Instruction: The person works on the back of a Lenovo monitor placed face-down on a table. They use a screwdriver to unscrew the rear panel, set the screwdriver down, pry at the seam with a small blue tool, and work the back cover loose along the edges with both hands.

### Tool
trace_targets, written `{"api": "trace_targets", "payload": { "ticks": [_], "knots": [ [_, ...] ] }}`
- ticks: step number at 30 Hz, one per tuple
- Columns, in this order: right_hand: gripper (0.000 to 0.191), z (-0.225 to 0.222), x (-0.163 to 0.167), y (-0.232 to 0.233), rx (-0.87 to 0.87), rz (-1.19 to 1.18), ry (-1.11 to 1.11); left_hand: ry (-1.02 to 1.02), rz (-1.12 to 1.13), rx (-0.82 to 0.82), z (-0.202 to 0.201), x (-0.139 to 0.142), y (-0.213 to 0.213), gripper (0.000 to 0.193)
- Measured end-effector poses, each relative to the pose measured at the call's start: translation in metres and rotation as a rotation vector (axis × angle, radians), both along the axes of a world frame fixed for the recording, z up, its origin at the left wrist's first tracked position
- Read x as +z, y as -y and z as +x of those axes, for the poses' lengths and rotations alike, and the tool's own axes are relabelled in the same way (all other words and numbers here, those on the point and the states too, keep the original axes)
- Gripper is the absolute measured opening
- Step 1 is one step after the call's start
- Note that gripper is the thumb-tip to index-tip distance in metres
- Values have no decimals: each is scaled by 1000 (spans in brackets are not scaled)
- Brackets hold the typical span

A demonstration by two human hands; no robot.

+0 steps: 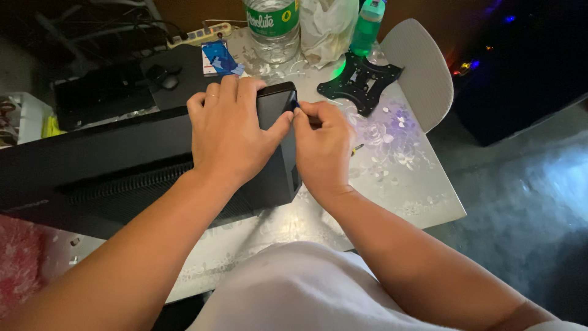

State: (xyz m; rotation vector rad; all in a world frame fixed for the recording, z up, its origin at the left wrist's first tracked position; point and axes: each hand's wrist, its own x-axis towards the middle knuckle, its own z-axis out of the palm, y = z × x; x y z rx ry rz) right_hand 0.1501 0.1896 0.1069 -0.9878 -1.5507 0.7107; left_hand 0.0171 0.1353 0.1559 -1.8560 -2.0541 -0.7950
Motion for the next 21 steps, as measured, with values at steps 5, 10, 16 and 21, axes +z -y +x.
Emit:
{"api": "trace_targets", "payload": {
  "ticks": [5,10,16,21],
  "knots": [
    [12,0,5,-5,36,88,1,-20,32,-14,-1,-1,1,56],
    [14,9,11,-16,149,-143,1,-24,39,-3,0,-1,-1,56],
    [16,12,6,-10,172,-141,-11,-12,34,-8,2,0,6,59],
    [16,21,6,-32,272,-258,55,11,-26,-7,1,4,5,61]
  ]
}}
